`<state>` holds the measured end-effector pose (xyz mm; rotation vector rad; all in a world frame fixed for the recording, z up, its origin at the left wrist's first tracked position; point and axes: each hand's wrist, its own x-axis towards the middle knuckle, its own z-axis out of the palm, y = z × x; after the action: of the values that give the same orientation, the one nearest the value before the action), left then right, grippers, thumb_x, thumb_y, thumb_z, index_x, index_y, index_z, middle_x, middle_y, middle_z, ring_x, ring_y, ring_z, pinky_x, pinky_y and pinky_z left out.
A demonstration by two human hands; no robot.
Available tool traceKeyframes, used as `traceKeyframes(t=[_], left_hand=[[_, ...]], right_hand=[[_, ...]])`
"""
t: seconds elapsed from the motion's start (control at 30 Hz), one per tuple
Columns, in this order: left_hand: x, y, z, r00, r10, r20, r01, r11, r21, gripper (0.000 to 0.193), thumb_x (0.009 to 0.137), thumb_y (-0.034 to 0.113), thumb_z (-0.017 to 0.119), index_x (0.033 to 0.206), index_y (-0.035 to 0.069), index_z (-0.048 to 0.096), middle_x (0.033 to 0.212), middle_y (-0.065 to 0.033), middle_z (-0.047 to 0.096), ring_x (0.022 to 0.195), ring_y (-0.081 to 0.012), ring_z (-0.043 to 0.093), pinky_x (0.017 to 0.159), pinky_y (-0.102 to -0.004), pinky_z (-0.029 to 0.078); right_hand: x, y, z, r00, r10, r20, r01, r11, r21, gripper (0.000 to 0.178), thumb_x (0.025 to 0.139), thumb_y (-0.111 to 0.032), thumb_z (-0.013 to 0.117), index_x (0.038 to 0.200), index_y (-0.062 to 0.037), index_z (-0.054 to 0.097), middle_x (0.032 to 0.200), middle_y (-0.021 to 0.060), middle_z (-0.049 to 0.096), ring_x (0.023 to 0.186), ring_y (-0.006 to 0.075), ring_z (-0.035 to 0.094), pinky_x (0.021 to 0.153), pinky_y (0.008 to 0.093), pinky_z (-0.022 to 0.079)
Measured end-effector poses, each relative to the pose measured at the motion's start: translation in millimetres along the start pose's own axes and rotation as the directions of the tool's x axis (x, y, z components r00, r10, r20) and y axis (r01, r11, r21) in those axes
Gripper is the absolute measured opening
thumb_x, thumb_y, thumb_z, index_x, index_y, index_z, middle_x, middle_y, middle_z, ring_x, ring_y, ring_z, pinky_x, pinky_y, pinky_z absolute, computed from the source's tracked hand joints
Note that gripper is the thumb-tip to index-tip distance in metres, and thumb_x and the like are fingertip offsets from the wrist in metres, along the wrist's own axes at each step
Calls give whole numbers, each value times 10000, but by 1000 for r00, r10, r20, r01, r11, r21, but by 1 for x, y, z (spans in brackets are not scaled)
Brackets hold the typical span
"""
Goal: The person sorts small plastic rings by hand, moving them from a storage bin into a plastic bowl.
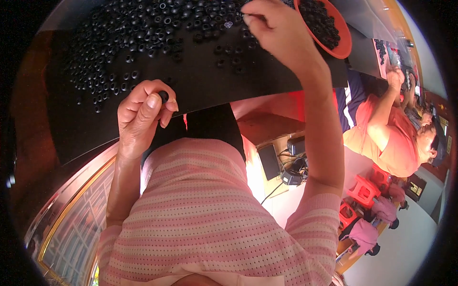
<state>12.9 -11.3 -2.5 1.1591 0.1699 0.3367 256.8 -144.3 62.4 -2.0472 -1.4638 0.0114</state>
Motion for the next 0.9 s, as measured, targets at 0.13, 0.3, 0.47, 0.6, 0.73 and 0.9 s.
traceKeyframes(t=[0.13, 0.3, 0.47, 0.6, 0.73, 0.9], left_hand=[[0, -1, -1, 1000, 8, 10, -8, 1000, 10, 251, 983, 238, 524, 923, 6, 598, 793, -27, 599, 587, -50, 479, 513, -197, 417], [1, -1, -1, 1000, 19, 17, -19, 999, 27, 241, 985, 220, 518, 924, -1, 593, 801, -31, 596, 592, -54, 478, 520, -199, 423], [2, -1, 1, 999, 31, 23, -32, 998, 54, 237, 985, 214, 518, 927, -3, 593, 804, -35, 595, 593, -56, 478, 524, -200, 425], [1, -2, 1, 1000, 28, 12, -29, 999, 36, 234, 981, 215, 525, 926, -2, 593, 802, -34, 594, 592, -56, 476, 526, -200, 427], [1, -3, 0, 999, 28, 23, -29, 999, 31, 237, 981, 219, 525, 922, 0, 592, 806, -32, 593, 592, -55, 471, 530, -201, 429], [2, -1, 1, 999, 22, 23, -23, 999, 30, 236, 983, 219, 519, 925, 1, 589, 806, -31, 592, 595, -53, 468, 537, -202, 428]], right_hand=[[-19, 32, -13, 993, 88, 79, -81, 992, -92, 121, 885, -45, 600, 1001, -21, 627, 847, 18, 579, 740, 99, 554, 679, 229, 443], [-30, 38, -1, 984, 73, 165, -31, 969, -244, 189, 857, -80, 623, 1034, -15, 612, 863, 91, 536, 743, 228, 576, 658, 304, 449], [-27, 27, 11, 984, 61, 168, -17, 967, -253, 298, 841, -102, 640, 1126, -42, 576, 920, 111, 537, 797, 264, 588, 678, 346, 464], [-30, 27, 4, 982, 102, 157, -55, 959, -278, 295, 838, -96, 640, 1122, -45, 580, 920, 109, 544, 806, 270, 593, 676, 348, 466], [-33, 33, 1, 982, 127, 143, -82, 955, -286, 248, 832, -103, 619, 1074, -54, 600, 949, 102, 574, 837, 300, 593, 703, 390, 473], [-29, 33, 7, 988, 76, 131, -42, 968, -247, 209, 834, -66, 611, 1039, -28, 596, 929, 114, 548, 779, 292, 582, 672, 365, 462]])
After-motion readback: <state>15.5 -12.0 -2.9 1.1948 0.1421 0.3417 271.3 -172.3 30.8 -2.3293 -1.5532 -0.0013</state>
